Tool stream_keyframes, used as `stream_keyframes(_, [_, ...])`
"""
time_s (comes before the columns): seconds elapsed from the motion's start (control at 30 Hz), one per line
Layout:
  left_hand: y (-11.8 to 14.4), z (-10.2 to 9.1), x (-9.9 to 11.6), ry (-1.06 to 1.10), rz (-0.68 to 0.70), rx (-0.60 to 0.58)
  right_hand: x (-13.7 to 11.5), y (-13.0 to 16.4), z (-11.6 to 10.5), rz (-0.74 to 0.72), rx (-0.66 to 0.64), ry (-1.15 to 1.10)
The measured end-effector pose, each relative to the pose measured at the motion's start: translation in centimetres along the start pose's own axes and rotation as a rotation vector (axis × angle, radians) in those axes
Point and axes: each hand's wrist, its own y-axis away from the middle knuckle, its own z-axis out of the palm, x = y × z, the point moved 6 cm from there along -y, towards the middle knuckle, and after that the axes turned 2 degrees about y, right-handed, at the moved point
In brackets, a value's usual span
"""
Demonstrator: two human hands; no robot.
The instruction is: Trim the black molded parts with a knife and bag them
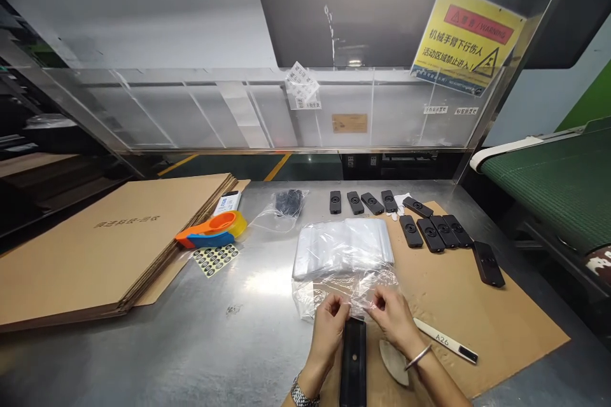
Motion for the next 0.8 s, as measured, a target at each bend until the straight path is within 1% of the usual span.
stream_keyframes(0.03, [0.4,-0.6,0.2,-0.050,0.048,0.047,-0.1,0.2,-0.1,0.000,0.012,0.009])
stream_keyframes(0.07, [0.8,-1.0,0.8,-0.135,0.128,0.081,-0.5,0.4,-0.1,-0.015,0.014,0.024])
stream_keyframes(0.1, [1.4,-1.1,1.5,-0.272,0.244,0.094,-1.1,0.6,0.0,-0.051,0.007,0.049])
stream_keyframes(0.17, [2.8,-0.6,3.1,-0.619,0.509,0.046,-2.8,1.2,0.2,-0.163,-0.015,0.128])
stream_keyframes(0.2, [3.4,-0.2,3.4,-0.775,0.613,0.002,-3.6,1.6,0.3,-0.217,-0.019,0.167])
stream_keyframes(0.23, [3.7,-0.1,3.5,-0.886,0.672,-0.035,-4.2,2.0,0.3,-0.254,-0.015,0.193])
stream_keyframes(0.27, [3.9,-0.4,3.4,-0.935,0.682,-0.050,-4.4,2.5,0.4,-0.261,-0.002,0.199])
stream_keyframes(0.3, [3.9,-1.0,3.2,-0.950,0.668,-0.039,-4.3,3.1,0.5,-0.233,0.019,0.187])
stream_keyframes(0.37, [3.9,-2.5,2.8,-0.968,0.631,0.015,-3.2,4.6,1.4,-0.118,0.056,0.200])
stream_keyframes(0.47, [4.3,-4.5,2.0,-1.017,0.575,0.077,-0.1,7.6,4.5,0.052,0.032,0.414])
stream_keyframes(0.53, [4.7,-5.3,1.4,-1.045,0.533,0.092,1.8,9.6,6.6,0.078,0.003,0.533])
stream_keyframes(0.57, [4.9,-5.6,1.1,-1.054,0.512,0.095,2.7,10.4,7.2,0.078,0.003,0.538])
stream_keyframes(0.63, [5.2,-5.7,0.7,-1.057,0.470,0.096,4.2,11.7,7.0,0.084,0.042,0.457])
stream_keyframes(0.7, [5.2,-5.5,0.3,-1.042,0.429,0.087,5.0,12.9,5.7,0.088,0.081,0.296])
stream_keyframes(0.8, [5.4,-4.8,-0.1,-1.001,0.371,0.057,4.8,14.1,4.1,0.078,0.059,0.099])
